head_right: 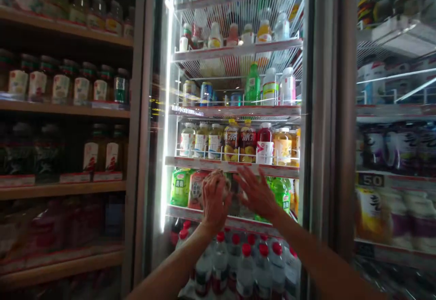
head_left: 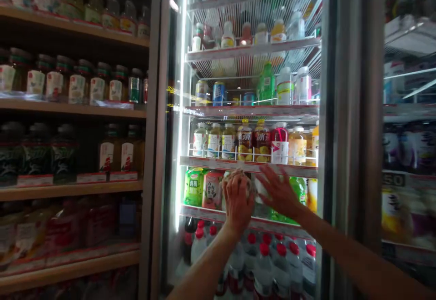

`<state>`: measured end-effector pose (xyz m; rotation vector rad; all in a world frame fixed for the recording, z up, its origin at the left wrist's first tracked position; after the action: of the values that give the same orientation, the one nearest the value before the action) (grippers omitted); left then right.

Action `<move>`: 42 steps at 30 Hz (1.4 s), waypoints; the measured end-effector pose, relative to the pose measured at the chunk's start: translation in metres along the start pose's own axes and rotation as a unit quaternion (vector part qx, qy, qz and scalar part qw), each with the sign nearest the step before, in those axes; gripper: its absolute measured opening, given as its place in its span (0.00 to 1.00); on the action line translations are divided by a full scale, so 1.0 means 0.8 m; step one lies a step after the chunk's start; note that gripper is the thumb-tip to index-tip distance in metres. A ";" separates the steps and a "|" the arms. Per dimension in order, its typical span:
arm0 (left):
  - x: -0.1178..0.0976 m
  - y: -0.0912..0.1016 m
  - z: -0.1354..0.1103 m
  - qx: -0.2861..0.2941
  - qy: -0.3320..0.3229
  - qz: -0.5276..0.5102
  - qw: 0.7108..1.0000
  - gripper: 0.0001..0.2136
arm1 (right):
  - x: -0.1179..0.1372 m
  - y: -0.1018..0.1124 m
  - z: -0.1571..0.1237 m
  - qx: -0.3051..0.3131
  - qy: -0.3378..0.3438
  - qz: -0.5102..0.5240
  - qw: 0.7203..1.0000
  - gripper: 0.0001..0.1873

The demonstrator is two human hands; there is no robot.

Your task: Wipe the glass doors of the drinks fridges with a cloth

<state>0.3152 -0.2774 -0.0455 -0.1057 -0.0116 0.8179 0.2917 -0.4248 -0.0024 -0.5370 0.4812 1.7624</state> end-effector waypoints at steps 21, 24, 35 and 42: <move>0.035 0.005 -0.012 0.043 -0.192 0.022 0.980 0.20 | -0.039 0.020 -0.011 -0.012 -0.074 -0.108 0.991 0.29; 0.091 0.032 0.003 0.007 -0.128 0.050 0.990 0.19 | -0.039 0.019 -0.011 -0.003 -0.080 -0.111 0.991 0.27; 0.038 -0.008 0.017 -0.016 -0.104 0.007 0.994 0.19 | -0.039 0.020 -0.011 0.000 -0.093 -0.095 0.991 0.30; 0.125 0.036 0.035 -0.057 -0.041 0.049 0.996 0.16 | -0.039 0.021 -0.009 -0.002 -0.092 -0.093 0.991 0.27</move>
<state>0.3613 -0.1826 -0.0238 -0.1819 -0.1312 0.9193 0.2834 -0.4570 0.0108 -0.4036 0.2880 1.6157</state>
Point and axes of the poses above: each hand's wrist, its own z-axis towards the middle knuckle, its own y-axis out of the back of the hand, x = y × z, the point moved 3 cm from there along z, towards the middle knuckle, and after that the axes turned 12 degrees about -x, right-handed, at the moved point
